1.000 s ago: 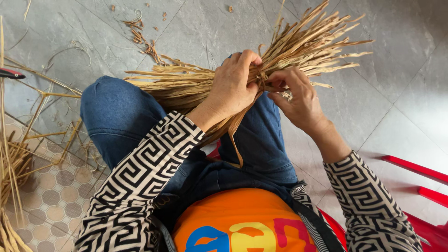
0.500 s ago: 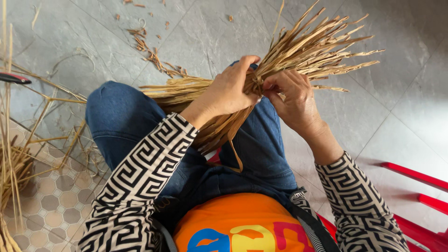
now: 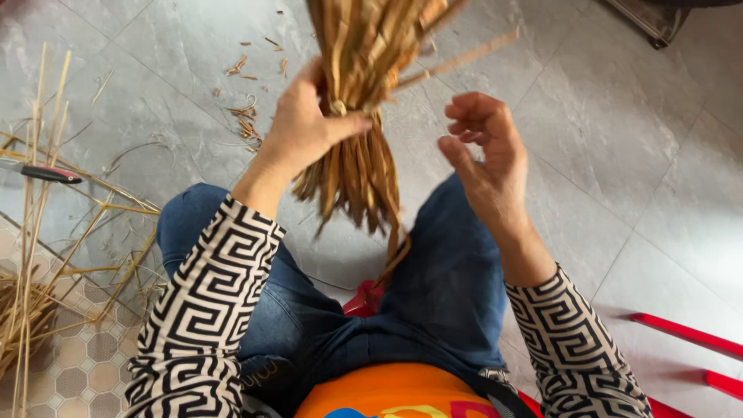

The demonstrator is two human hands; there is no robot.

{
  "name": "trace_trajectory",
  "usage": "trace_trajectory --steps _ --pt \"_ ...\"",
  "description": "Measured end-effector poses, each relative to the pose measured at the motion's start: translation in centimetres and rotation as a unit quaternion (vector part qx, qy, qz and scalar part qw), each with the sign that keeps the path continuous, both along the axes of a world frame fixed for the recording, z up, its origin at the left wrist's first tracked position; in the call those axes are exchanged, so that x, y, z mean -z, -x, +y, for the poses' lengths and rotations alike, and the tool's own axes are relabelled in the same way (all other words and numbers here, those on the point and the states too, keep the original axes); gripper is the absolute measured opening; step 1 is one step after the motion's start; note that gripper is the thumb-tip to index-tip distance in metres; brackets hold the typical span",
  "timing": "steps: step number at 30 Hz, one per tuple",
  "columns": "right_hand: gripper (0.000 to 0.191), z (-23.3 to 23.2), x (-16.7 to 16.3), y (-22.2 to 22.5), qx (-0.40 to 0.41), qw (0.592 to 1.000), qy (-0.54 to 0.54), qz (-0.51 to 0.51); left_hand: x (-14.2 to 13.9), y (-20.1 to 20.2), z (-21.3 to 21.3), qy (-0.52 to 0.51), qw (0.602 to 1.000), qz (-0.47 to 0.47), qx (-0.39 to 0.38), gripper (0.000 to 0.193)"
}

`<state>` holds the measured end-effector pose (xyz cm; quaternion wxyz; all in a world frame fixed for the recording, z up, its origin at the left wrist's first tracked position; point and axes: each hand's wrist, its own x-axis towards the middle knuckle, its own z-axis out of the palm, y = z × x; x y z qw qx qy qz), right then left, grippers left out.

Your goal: The person gathers dried plant stalks, ties them into a bundle using a strip of material, and then uses scissors to trim the ends of the stalks to a uniform length. The person holds the bundle on their lap while cutting.

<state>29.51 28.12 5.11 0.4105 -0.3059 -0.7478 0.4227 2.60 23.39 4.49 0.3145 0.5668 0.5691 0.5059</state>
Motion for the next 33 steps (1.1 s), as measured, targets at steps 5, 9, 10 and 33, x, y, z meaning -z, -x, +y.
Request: trace_trajectory --steps 5,9,10,33 --pt "0.108 2.9 0.9 3.4 -0.079 0.985 -0.091 -0.12 0.2 1.6 1.7 -0.151 0.981 -0.125 0.01 0.073" --pt "0.114 5.3 2.4 7.0 -0.098 0.974 -0.169 -0.117 0.8 1.2 3.0 -0.21 0.975 -0.073 -0.008 0.072" --pt "0.112 5.9 2.9 7.6 -0.096 0.972 -0.183 -0.115 1.1 0.9 3.2 -0.211 0.972 -0.101 0.003 0.07" --pt "0.046 12.0 5.2 6.9 -0.183 0.972 0.138 0.052 8.6 -4.6 13.0 -0.068 0.983 0.066 -0.159 0.102"
